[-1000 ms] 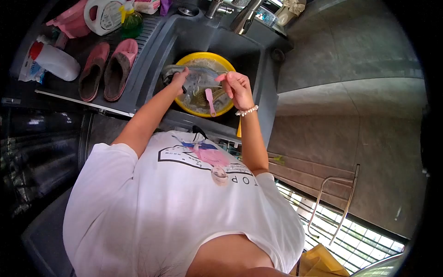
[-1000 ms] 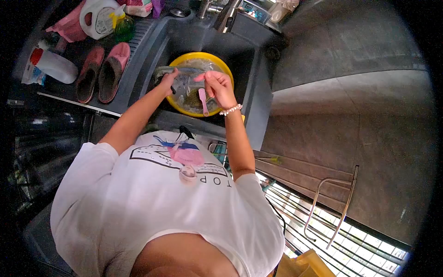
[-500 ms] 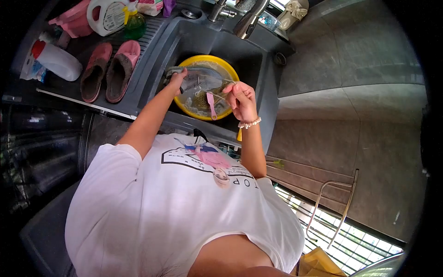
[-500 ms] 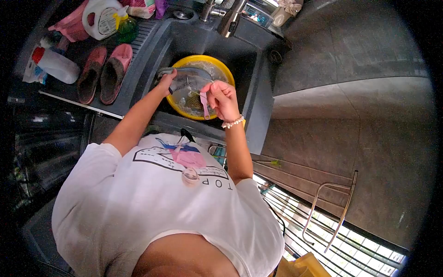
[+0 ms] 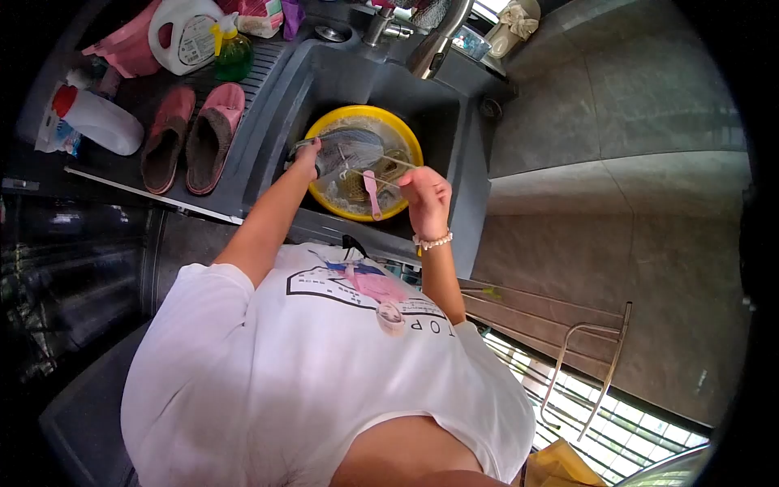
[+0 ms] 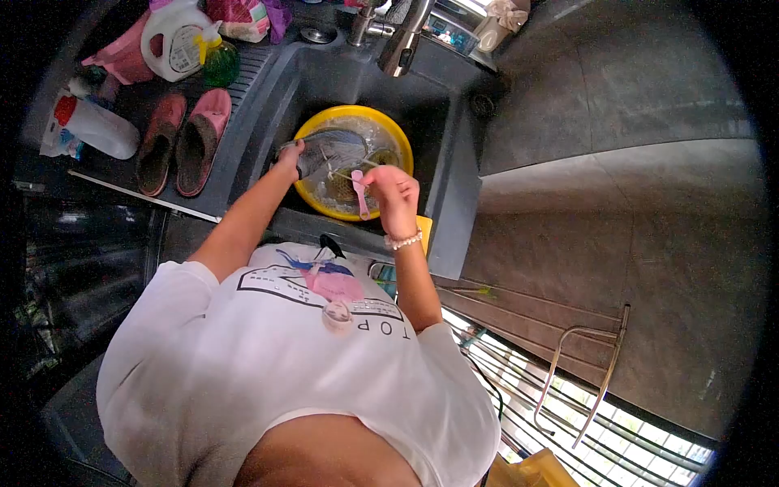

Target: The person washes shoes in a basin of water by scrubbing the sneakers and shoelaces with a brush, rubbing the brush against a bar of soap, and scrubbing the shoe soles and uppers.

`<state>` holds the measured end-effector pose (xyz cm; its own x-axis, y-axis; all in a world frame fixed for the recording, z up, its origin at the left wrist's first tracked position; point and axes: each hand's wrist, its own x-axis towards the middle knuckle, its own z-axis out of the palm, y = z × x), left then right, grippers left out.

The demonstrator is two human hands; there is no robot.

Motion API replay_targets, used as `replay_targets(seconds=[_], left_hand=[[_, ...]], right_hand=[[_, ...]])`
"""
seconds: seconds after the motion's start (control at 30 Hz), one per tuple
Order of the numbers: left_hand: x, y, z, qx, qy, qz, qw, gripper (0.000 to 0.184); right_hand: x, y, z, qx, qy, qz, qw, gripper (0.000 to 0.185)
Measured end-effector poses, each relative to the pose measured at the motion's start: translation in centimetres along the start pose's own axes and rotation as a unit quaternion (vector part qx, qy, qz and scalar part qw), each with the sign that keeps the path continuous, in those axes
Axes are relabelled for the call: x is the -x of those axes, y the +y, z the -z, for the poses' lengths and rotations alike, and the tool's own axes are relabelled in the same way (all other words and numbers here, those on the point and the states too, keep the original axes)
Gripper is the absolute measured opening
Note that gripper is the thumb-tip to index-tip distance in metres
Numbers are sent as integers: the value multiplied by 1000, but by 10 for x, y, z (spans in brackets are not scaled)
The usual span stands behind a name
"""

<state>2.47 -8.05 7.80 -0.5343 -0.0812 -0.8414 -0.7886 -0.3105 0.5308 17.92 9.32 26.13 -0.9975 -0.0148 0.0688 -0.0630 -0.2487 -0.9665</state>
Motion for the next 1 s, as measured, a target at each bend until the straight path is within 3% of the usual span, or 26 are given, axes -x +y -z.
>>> replay_targets(seconds=[0.03,0.07,0.17,0.27,0.37,0.43,0.5,0.57,0.63,0.67,0.7,0.73,0.77,0.83,0.87,0.9,0.97,1.0], left_hand=[[-5,-4,0,62,-35,6,997,53],[-13,-5,-1,63,-35,4,997,53],[-59,-18,-4,76,-41,2,996,47],[-116,-31,-3,175,-52,54,982,42],[-149,-42,-3,123,-6,50,991,38],[-100,-32,-8,109,21,16,994,37],[-73,-22,-14,111,17,1,994,37],[-45,-12,-20,107,13,-11,994,36],[-25,0,-28,-105,93,-48,989,35],[-29,2,-24,-105,91,-49,989,35],[-42,5,-17,33,-10,-16,999,35],[-47,3,-13,167,-110,21,980,35],[-50,-2,-15,159,-114,22,980,35],[-45,-11,-13,238,-214,91,943,38],[-41,-9,-13,228,-216,91,945,38],[-34,-7,-14,210,-233,82,946,39],[-22,-11,-16,179,-266,69,945,40],[-19,-15,-16,170,-269,72,945,40]], right_hand=[[0,2,3,-128,24,-16,991,22],[5,9,-2,-66,104,10,992,24],[13,9,-2,20,61,36,997,25],[18,4,-1,25,16,18,999,25],[15,-7,-1,95,-69,47,992,27],[14,-9,-7,7,-102,134,986,35],[16,-25,-18,-11,-105,139,985,38],[19,-27,-21,-87,-23,118,989,36],[15,-32,-19,-55,-24,140,988,36],[12,-38,-20,77,-3,68,995,34],[9,-42,-19,208,21,-5,978,33],[-2,-41,-16,234,1,-61,970,31],[-12,-36,-8,233,9,-60,971,31],[-23,-10,21,357,-22,-266,895,33],[-24,16,45,401,-70,-302,862,39],[-31,44,62,397,-61,-301,865,39],[-39,85,78,411,-159,-327,836,46],[-41,70,59,269,-105,-401,870,51]])
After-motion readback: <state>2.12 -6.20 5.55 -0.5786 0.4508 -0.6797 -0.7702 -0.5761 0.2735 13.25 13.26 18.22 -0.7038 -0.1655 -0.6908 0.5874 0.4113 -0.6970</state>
